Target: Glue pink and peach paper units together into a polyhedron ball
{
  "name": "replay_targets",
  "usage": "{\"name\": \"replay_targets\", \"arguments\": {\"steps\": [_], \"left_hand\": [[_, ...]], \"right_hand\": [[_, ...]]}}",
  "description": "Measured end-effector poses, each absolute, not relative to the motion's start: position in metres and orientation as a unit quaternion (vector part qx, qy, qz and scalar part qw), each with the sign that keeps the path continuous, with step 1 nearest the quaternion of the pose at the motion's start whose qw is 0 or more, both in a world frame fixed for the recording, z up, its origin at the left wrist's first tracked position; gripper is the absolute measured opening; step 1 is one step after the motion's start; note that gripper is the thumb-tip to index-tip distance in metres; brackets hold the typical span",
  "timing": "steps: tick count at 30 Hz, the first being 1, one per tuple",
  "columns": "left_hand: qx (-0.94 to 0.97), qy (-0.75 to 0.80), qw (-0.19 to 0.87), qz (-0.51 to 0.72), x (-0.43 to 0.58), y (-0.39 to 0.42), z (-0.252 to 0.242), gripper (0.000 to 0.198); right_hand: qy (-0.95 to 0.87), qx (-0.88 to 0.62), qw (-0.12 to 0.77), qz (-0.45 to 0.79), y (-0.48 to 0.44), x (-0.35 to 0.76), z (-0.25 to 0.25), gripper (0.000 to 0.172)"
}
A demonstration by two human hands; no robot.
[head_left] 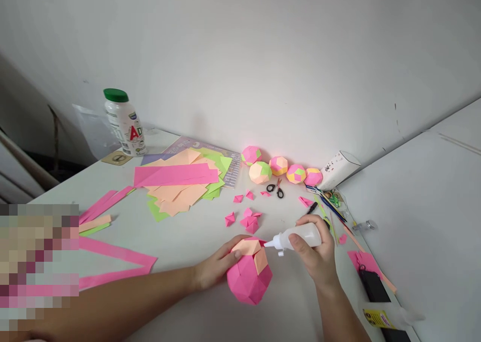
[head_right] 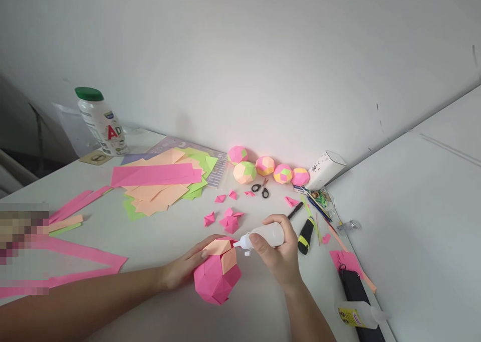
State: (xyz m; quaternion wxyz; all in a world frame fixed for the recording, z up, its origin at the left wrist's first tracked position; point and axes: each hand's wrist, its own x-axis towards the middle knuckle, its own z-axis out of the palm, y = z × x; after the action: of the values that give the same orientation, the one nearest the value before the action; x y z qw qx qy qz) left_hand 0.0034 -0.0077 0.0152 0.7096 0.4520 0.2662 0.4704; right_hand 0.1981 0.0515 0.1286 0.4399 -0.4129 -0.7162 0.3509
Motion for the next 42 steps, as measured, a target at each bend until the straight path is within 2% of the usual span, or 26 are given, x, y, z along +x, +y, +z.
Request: {"name": "replay_targets", "arguments": {"steps": [7, 42], "left_hand": [[0.473, 0.270, 0.702, 0.459, 0.003, -0.009, 0.013, 0.054], [0.486, 0.286, 0.699, 0.440, 0.002, -0.010, 0.015, 0.053]], "right_hand": [[-0.720, -0.413, 0.413, 0.375, 0.050, 0.191, 0.124, 0.030], [-0.713, -0.399, 0.420, 0.395, 0.051, 0.193, 0.117, 0.026]]}}
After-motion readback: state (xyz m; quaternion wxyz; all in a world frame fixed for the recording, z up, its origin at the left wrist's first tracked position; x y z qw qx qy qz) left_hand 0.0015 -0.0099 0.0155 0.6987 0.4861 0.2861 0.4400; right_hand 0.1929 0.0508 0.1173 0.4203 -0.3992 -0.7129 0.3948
